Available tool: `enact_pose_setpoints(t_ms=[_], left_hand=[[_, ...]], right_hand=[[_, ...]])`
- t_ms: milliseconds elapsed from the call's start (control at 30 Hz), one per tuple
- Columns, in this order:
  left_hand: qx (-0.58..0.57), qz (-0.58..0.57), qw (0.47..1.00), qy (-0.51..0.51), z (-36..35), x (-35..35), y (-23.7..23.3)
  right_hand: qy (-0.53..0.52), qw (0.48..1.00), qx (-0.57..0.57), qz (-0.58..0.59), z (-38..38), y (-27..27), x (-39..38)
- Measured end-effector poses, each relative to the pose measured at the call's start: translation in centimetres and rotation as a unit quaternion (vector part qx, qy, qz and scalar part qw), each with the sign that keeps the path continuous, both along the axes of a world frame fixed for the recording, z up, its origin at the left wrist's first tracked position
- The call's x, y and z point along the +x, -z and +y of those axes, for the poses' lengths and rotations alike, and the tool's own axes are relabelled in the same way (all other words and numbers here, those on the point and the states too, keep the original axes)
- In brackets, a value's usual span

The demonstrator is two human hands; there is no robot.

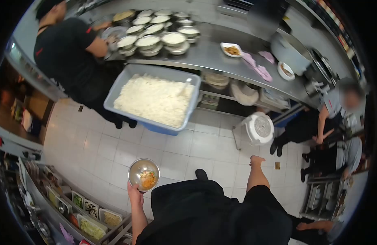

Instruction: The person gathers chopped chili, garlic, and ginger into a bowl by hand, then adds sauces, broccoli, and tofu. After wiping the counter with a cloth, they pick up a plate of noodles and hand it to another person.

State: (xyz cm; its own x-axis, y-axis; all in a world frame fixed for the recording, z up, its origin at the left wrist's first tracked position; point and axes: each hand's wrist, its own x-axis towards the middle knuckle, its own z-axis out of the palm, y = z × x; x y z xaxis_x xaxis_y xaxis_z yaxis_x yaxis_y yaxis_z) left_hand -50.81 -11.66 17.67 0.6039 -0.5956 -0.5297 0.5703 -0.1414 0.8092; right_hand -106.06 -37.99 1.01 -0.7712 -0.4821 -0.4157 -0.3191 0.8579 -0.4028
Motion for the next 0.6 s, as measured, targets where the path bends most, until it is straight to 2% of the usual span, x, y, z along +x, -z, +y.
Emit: enact_pose_setpoints(t_ms=[33, 100, 167, 267, 333, 400, 467, 500, 533, 567, 600], left_hand=[[-0.011, -0.003, 1.0, -0.013, 0.3, 2.7, 1.0], [-0.01, -0.003, 1.0, -0.028, 1.6, 7.9, 2.3], [-0.011, 0.006, 0.997, -0.072, 2.8, 13.4, 2.4], [0.029, -0.008, 0.999, -0.041, 4.4, 22.7, 2.4], [0.014, -0.009, 1.0, -0.014, 4.3, 28.5, 2.3], [0.008, -0.018, 0.999, 0.026, 3.9, 33.4, 1.0], [0.016, -0.051, 0.996, 0.078, 1.0, 37.9, -0.7], [0.004, -0.063, 0.993, 0.098, -0.8, 40.0, -1.1], [-0.006, -0.057, 0.996, 0.071, -2.0, 42.0, -1.1], [-0.013, -0.046, 0.998, 0.044, -3.1, 44.0, -1.0], [-0.027, -0.049, 0.996, 0.068, -4.6, 45.7, -1.4]], right_hand=[[0.042, 0.998, 0.002, -0.037, -1.1, -2.5, 3.8], [0.04, 0.999, -0.005, -0.028, -3.4, -2.4, 8.3], [0.065, 0.998, 0.001, -0.015, -1.8, -2.2, 10.8], [0.085, 0.996, 0.006, 0.006, 1.8, -2.4, 14.3], [0.051, 0.997, 0.041, 0.037, 4.1, -3.6, 17.3], [0.073, 0.991, 0.087, 0.077, 7.4, -6.7, 19.5], [0.148, 0.979, 0.031, 0.138, 11.0, -11.4, 22.1], [0.15, 0.977, 0.033, 0.15, 12.6, -14.4, 24.0], [0.15, 0.975, 0.04, 0.162, 13.8, -16.1, 26.1], [0.169, 0.973, 0.042, 0.152, 13.9, -15.8, 27.9], [0.237, 0.964, 0.07, 0.099, 13.4, -16.2, 28.8]])
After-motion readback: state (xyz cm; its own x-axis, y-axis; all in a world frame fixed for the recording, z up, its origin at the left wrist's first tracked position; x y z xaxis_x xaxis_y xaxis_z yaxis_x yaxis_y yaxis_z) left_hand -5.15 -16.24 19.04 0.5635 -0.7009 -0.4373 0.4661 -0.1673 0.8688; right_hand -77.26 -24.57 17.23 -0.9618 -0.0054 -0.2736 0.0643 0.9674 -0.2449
